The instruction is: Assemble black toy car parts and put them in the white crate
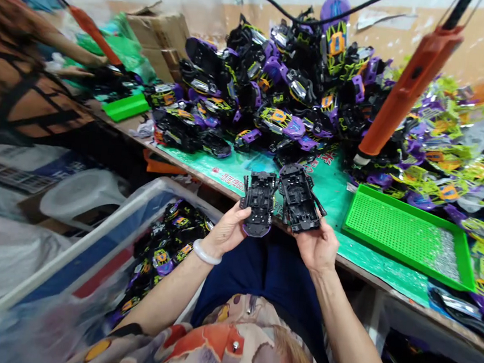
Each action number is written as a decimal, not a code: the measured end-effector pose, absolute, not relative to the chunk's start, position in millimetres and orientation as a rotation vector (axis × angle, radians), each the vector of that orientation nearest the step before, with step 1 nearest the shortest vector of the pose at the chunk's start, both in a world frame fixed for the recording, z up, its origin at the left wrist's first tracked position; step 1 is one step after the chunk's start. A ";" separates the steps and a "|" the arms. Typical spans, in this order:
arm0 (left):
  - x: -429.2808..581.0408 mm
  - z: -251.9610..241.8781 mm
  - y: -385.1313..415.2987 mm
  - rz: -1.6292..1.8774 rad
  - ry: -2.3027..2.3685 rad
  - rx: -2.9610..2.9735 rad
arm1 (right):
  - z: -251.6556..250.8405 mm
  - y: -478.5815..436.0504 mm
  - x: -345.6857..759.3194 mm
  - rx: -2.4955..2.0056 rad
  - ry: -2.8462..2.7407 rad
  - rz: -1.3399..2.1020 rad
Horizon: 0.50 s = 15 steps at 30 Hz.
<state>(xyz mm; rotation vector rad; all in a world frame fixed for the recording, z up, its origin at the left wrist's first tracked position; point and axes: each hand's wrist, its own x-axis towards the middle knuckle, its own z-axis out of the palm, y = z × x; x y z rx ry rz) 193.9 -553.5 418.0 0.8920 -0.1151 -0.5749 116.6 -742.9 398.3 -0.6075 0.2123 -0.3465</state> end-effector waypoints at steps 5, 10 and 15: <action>193.3 417.2 -545.8 -0.545 -0.088 0.899 | 394.3 -738.1 116.4 -0.650 0.183 -0.320; 190.0 415.9 -530.5 -0.491 -0.075 0.929 | 388.6 -724.5 114.3 -0.731 0.179 -0.286; 177.8 411.7 -489.9 -0.316 0.074 0.986 | 386.1 -682.3 123.5 -0.806 0.140 -0.141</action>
